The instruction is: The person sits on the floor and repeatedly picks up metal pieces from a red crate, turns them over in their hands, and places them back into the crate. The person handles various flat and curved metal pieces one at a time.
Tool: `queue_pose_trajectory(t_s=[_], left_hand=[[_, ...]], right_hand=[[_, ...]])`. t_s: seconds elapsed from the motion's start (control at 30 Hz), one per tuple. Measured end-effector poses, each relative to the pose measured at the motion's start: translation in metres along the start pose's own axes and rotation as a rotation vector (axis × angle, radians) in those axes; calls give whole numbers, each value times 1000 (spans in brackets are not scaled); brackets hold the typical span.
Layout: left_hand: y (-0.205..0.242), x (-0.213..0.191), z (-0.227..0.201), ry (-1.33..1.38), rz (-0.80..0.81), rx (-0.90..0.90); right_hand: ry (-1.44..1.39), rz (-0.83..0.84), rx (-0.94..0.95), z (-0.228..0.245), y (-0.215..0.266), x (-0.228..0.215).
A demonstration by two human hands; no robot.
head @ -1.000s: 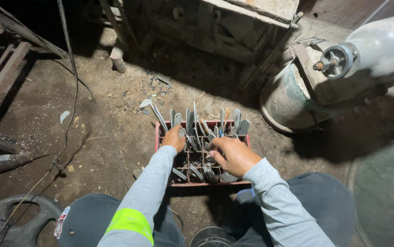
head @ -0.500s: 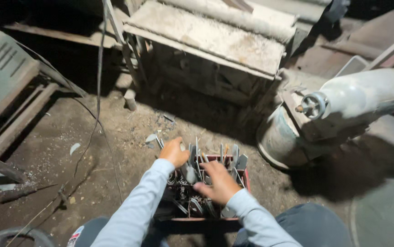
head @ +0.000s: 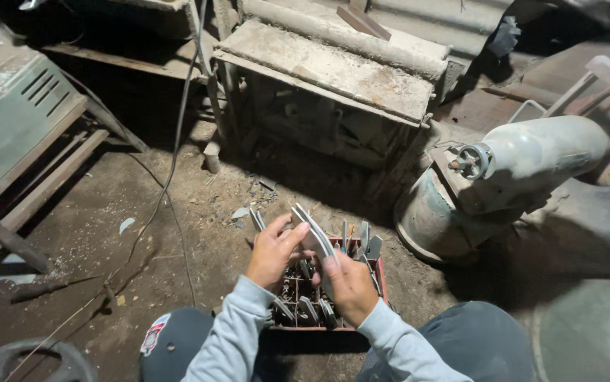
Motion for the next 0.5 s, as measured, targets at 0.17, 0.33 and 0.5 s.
queue_pose_trajectory(t_s=[0.17, 0.33, 0.5], left_hand=[[6, 6, 10, 164, -26, 14], [3, 9, 20, 143, -36, -55], [-1, 8, 31, 160, -48, -111]], right_hand=[[-83, -101, 135, 0, 6, -1], [49, -141, 166, -10, 8, -10], [172, -254, 209, -16, 5, -9]])
Point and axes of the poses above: each hand's wrist, its own y-axis away from the middle knuckle, its own x-axis out of the palm, z = x × y, the point moved 2 cm from there along -y, towards the middle knuckle, and after that the axes turned 1 degree about z, right-handed, at the moved point
